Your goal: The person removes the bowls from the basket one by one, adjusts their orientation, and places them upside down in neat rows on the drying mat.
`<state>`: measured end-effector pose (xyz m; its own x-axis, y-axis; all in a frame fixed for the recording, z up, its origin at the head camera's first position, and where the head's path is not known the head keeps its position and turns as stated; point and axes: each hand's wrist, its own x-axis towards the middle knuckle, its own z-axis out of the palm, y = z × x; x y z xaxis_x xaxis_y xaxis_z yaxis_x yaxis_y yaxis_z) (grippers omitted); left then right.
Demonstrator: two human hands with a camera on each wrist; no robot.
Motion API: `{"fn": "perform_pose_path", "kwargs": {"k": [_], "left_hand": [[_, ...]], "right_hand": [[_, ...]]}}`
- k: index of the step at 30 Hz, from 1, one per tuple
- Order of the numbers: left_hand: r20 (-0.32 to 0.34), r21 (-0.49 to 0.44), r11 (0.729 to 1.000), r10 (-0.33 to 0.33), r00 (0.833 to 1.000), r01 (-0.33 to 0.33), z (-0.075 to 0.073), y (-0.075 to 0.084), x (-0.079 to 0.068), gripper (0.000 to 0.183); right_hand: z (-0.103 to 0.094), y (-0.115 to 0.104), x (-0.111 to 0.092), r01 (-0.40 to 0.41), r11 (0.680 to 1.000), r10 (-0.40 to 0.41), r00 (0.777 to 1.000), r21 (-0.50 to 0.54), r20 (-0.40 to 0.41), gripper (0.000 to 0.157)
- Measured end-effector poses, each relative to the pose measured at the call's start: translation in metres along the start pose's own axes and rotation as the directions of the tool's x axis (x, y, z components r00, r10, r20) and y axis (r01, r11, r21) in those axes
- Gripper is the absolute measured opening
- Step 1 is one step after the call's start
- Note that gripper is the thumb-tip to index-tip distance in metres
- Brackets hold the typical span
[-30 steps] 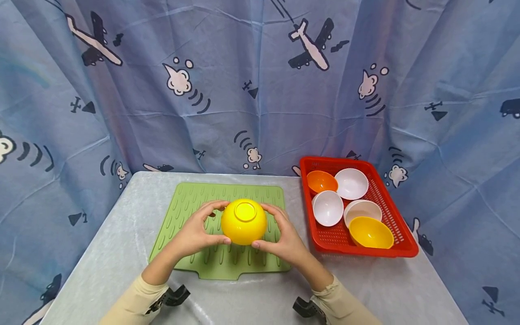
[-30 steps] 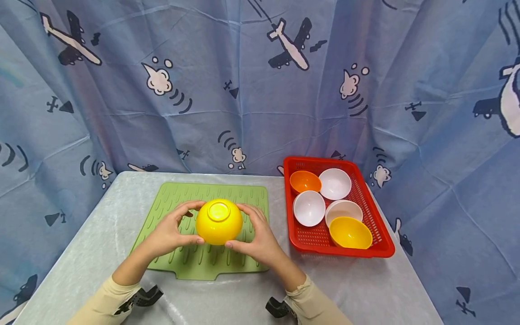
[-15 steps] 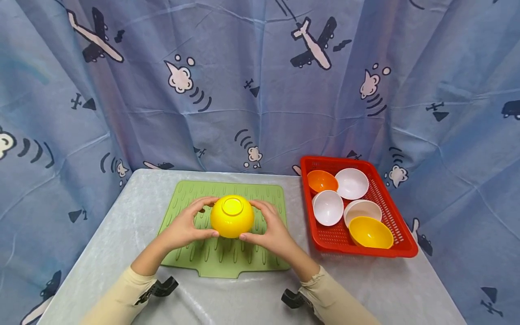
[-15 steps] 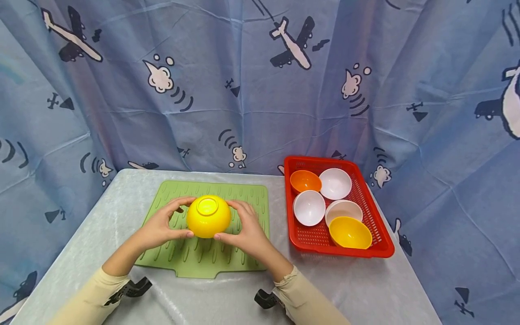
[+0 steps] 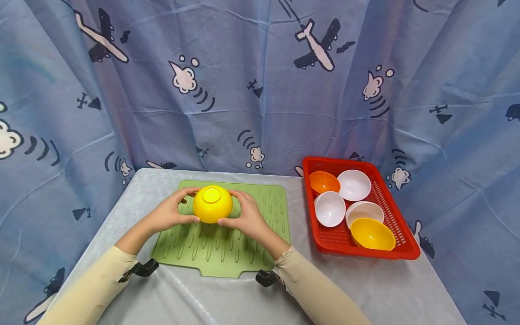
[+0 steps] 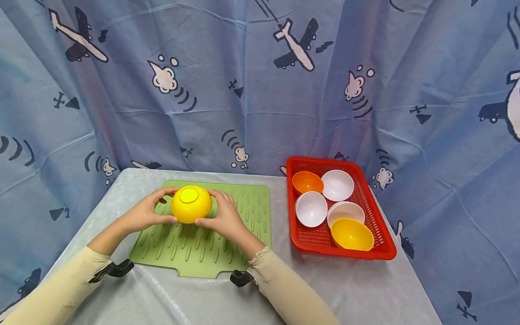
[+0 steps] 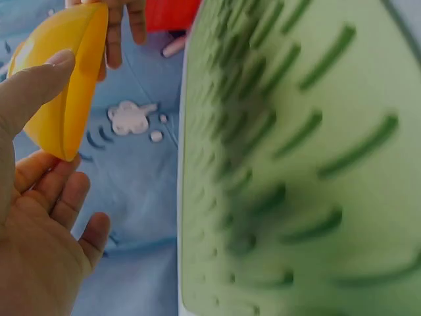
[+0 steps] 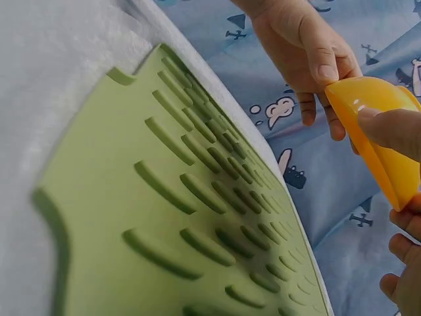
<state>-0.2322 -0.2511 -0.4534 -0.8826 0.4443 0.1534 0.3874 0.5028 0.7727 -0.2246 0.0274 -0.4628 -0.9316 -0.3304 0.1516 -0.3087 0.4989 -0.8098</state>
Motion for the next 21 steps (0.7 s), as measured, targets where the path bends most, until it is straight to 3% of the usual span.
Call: {"fn": "perform_pose_path", "kwargs": {"k": [11, 21], "left_hand": [[0.015, 0.033, 0.998, -0.048, 0.999, 0.047, -0.026, -0.039, 0.014, 0.083], [0.025, 0.062, 0.984, -0.168, 0.985, 0.167, -0.042, -0.066, 0.025, 0.084]], "right_hand": [[0.029, 0.001, 0.047, -0.017, 0.997, 0.019, 0.999, -0.077, 0.029, 0.088], [0.06, 0.008, 0.077, -0.069, 0.99, 0.072, 0.997, -0.127, 0.021, 0.084]]}}
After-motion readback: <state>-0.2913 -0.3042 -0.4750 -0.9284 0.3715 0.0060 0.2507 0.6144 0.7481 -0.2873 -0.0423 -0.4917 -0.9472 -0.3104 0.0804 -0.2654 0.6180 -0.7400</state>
